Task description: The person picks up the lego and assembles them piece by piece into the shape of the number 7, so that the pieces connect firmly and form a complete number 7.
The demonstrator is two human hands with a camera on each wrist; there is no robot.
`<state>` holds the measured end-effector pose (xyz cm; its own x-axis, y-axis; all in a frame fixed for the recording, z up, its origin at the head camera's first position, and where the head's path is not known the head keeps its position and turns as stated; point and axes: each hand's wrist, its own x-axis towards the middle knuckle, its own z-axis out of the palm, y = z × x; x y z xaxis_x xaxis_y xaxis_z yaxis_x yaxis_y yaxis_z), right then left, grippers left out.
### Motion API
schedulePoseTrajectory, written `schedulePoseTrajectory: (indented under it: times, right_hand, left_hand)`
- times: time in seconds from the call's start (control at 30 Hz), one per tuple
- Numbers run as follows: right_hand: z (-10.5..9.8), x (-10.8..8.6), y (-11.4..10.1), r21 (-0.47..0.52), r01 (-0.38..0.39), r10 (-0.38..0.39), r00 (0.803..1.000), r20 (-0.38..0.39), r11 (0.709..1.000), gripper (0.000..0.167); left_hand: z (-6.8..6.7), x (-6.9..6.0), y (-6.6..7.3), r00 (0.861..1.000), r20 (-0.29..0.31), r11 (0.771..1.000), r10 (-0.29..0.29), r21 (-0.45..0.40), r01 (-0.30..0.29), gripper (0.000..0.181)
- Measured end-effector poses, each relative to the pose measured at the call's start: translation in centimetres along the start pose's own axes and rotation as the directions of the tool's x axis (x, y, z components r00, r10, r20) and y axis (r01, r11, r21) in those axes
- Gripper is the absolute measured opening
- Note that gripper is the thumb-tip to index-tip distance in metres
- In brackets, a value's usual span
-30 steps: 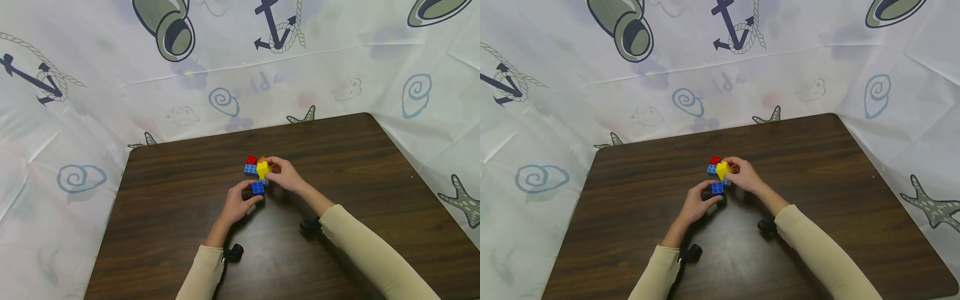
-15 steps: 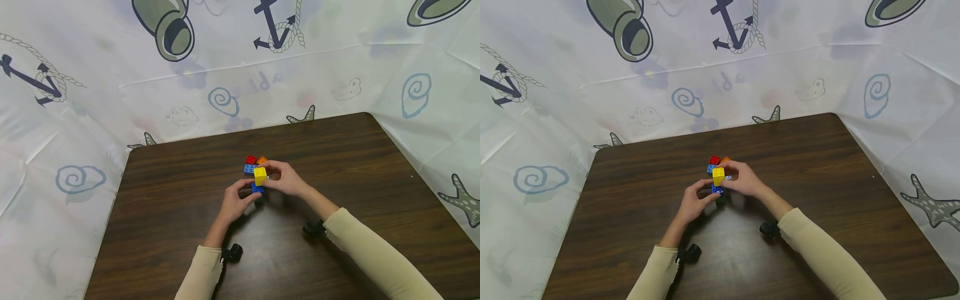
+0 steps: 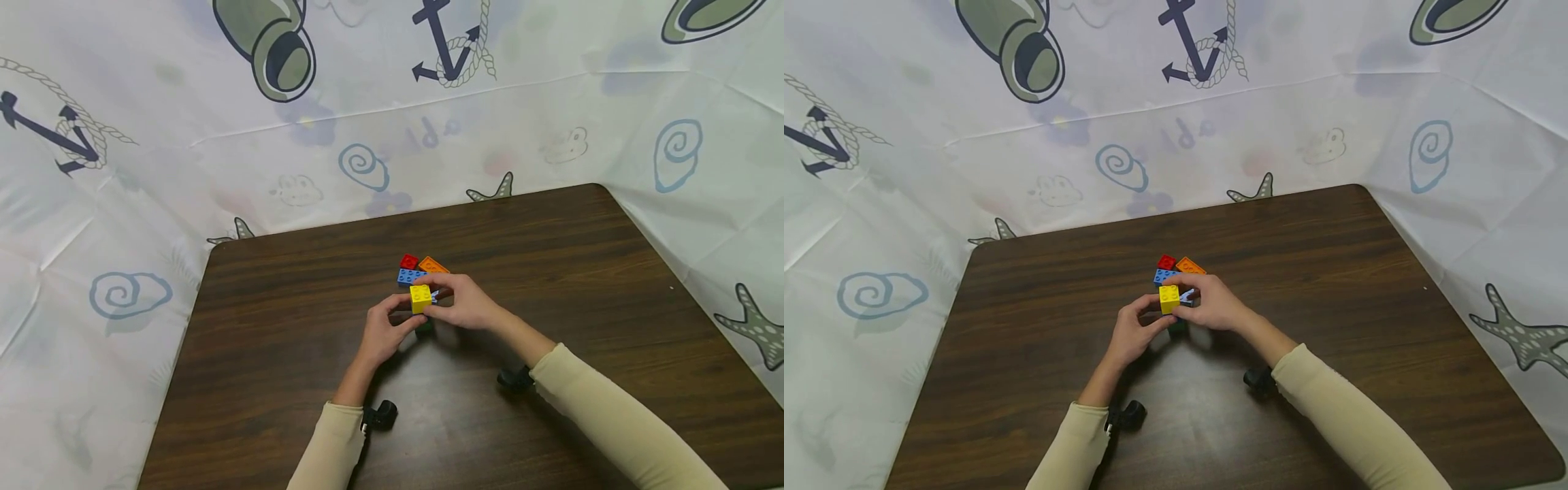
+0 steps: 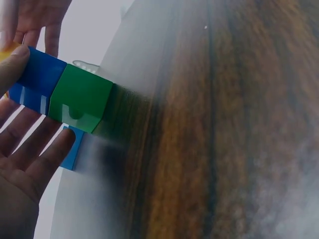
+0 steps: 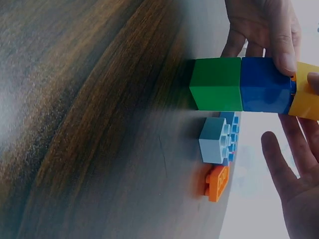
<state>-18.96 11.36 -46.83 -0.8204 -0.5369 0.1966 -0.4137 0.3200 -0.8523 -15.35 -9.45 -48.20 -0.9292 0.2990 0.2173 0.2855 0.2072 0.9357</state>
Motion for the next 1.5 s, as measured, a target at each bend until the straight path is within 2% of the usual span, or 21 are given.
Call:
schedulePoseTrajectory:
  times: [0.37, 0.77, 1.1, 1.33, 1.5]
  right_hand:
    - [-0.2, -0.2, -0.7, -0.181, 0.021, -0.017, 1.000, 0.023, 0.983, 0.048]
    - [-0.4, -0.3, -1.1, -0.260, 0.076, -0.068, 0.997, 0.037, 0.963, 0.051]
    - [-0.4, -0.5, -1.3, -0.311, 0.074, -0.063, 0.997, 0.046, 0.948, 0.051]
    - [-0.6, -0.3, -1.6, -0.392, 0.090, -0.070, 0.995, 0.066, 0.915, 0.053]
    - [-0.6, -0.4, -1.8, -0.427, 0.097, -0.074, 0.995, 0.070, 0.899, 0.053]
  left_hand:
    - [-0.1, 0.0, -0.3, 1.000, 0.002, 1.000, 0.023, -0.015, -0.023, 0.034]
    - [-0.2, 0.1, -0.4, 0.999, 0.018, 0.999, 0.030, -0.024, -0.030, 0.032]
    - [-0.2, 0.2, -0.3, 1.000, 0.025, 1.000, 0.012, -0.005, -0.012, 0.034]
    - [0.1, 0.7, -4.1, 1.000, 0.013, 1.000, 0.004, 0.010, -0.004, 0.037]
    - [0.1, 0.6, -4.2, 1.000, 0.006, 1.000, 0.012, 0.008, -0.013, 0.037]
